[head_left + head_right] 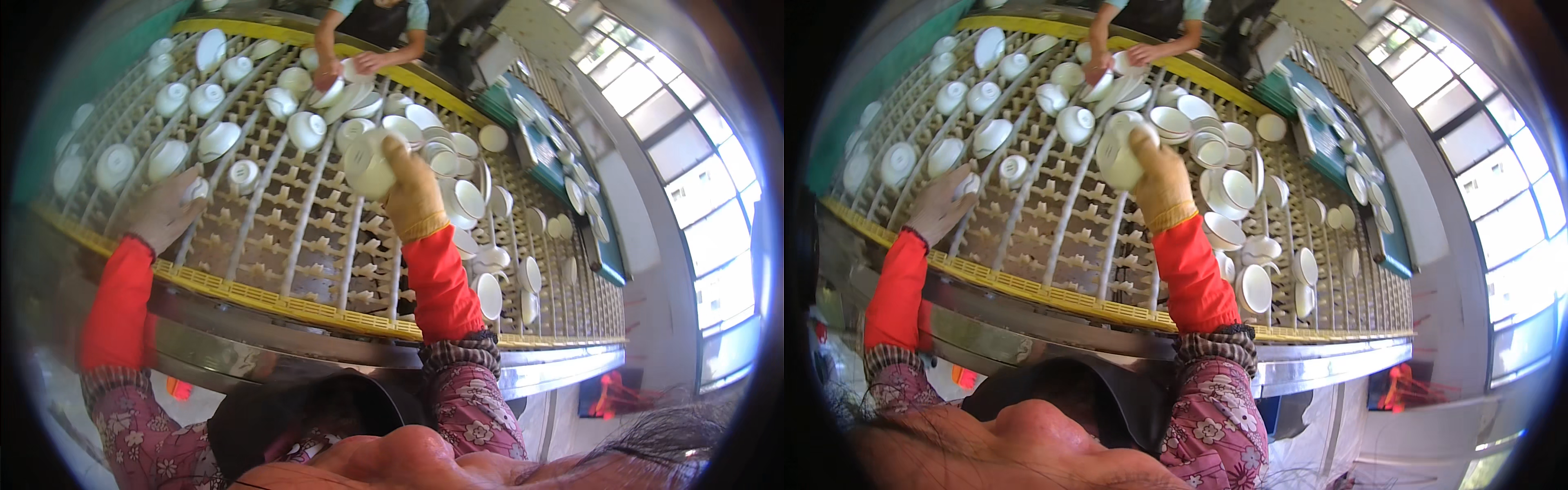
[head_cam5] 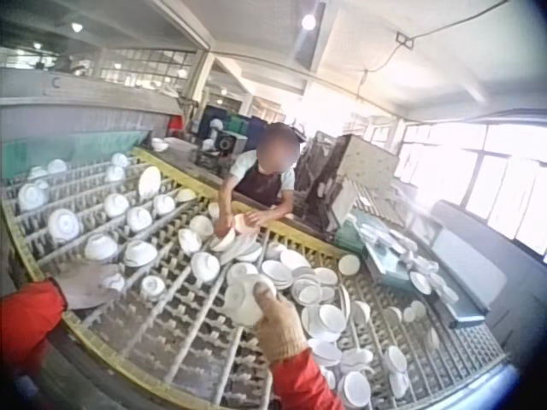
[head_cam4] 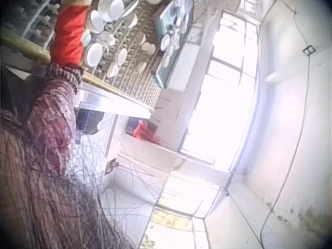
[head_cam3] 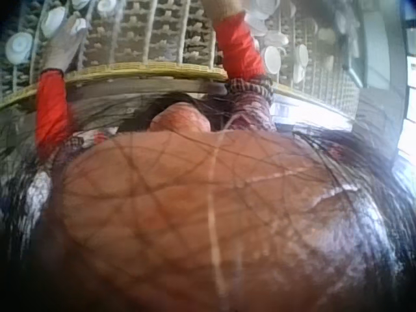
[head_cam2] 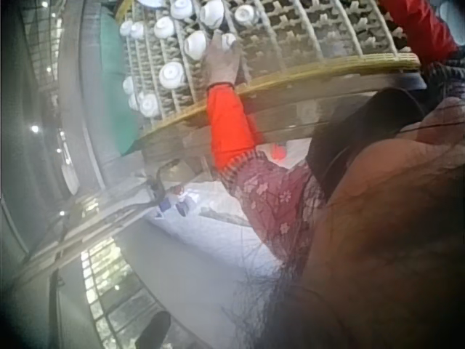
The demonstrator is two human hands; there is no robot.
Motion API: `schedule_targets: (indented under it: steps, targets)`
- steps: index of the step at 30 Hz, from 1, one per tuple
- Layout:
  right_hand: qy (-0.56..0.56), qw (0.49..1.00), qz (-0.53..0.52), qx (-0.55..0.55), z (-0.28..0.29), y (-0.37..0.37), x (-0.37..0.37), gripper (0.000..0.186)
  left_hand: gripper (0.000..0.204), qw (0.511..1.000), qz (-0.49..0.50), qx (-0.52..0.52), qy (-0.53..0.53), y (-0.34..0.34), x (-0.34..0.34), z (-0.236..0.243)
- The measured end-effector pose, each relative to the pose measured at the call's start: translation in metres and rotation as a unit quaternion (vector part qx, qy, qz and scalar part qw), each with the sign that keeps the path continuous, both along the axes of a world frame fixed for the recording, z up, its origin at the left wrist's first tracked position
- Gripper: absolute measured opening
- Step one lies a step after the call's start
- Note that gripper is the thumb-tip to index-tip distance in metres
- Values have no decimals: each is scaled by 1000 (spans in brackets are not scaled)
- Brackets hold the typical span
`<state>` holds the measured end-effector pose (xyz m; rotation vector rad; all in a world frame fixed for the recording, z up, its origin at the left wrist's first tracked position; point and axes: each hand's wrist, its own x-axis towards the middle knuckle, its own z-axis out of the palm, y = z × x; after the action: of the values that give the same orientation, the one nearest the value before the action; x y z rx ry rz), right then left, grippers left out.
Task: The person sorts ceramic bowls on a specialized sorting rack by hand, picking them up from the lower conveyor and placing them into open slots on the rack while another person works opposite them.
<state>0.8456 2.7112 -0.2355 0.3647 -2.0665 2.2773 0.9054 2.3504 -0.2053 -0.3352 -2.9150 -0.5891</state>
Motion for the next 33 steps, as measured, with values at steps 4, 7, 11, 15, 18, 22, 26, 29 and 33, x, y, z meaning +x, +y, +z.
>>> schedule_targets:
  steps: [4,7,11,15,18,22,26,29,33]
  targets:
    - [-100,935,155,-304,9,-39,-29,56,54,997,47,14,-66,6,2,4]
    - [-110,975,156,-112,-45,-53,-38,48,55,994,64,35,-86,15,5,17]
    - [-16,901,-55,431,-48,-51,-27,37,55,992,88,10,-85,7,8,8]
    - [102,838,-298,445,-37,28,-31,34,42,998,56,-12,12,10,5,-10]
    - [10,748,-323,579,-34,79,-56,53,36,998,47,-21,43,8,3,-14]
    - [-38,767,-326,551,-47,101,-90,63,35,995,80,-43,40,16,3,-11]
    - [-106,764,-347,533,-45,90,-111,68,31,994,83,-16,68,12,3,-20]
    - [-133,779,-349,504,-48,96,-118,62,28,993,90,-4,75,24,12,-10]
    - [-151,790,-364,469,-47,95,-115,52,29,989,141,-12,-38,33,9,3]
